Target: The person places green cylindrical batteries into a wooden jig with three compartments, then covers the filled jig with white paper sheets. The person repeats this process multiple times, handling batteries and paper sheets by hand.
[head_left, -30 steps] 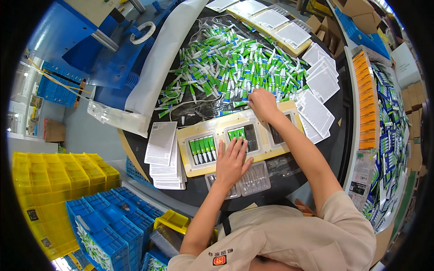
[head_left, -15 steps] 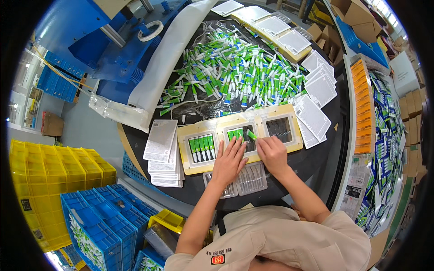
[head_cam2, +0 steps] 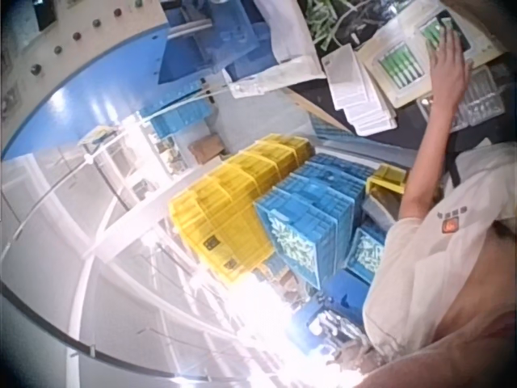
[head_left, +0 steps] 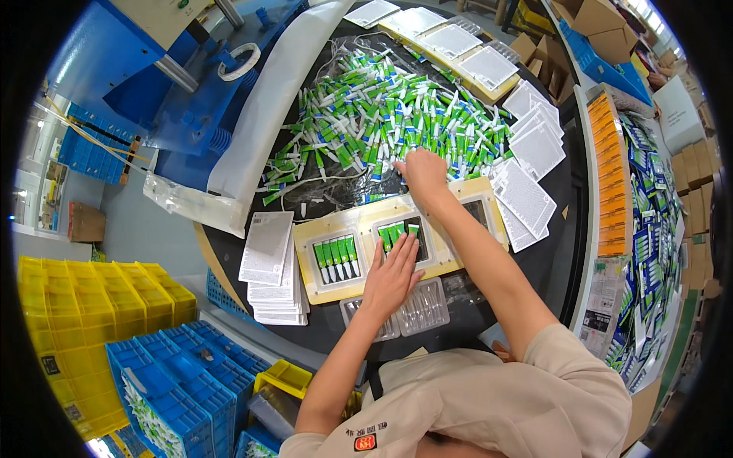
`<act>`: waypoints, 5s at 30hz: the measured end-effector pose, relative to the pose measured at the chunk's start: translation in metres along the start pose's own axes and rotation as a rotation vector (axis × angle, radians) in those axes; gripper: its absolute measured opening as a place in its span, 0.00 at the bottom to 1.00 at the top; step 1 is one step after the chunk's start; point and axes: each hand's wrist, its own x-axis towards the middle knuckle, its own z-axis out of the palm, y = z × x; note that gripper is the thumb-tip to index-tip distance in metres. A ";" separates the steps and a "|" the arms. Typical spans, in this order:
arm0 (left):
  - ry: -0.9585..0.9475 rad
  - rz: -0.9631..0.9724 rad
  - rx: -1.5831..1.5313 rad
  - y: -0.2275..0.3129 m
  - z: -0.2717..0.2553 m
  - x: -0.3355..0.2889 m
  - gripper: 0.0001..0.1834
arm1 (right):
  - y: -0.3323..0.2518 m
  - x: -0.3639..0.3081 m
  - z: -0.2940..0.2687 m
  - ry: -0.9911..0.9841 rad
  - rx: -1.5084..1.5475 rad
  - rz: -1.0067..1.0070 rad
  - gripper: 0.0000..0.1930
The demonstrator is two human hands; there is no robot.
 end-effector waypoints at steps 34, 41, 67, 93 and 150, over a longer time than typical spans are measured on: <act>0.041 -0.209 -0.106 -0.007 -0.001 -0.020 0.36 | -0.012 -0.165 -0.057 0.121 0.238 -0.285 0.15; 0.033 -0.157 -0.075 -0.009 -0.001 -0.019 0.35 | -0.008 -0.159 -0.051 0.068 0.222 -0.337 0.17; -0.051 -0.062 -0.039 -0.016 -0.007 -0.018 0.38 | 0.007 -0.168 -0.059 -0.126 0.132 -0.476 0.23; 0.108 -0.463 -0.058 -0.113 0.013 0.163 0.07 | 0.107 -0.097 -0.098 -0.076 0.544 0.077 0.15; 0.264 -0.186 -0.198 0.087 0.033 0.085 0.23 | 0.118 -0.155 -0.096 0.312 0.363 -0.258 0.12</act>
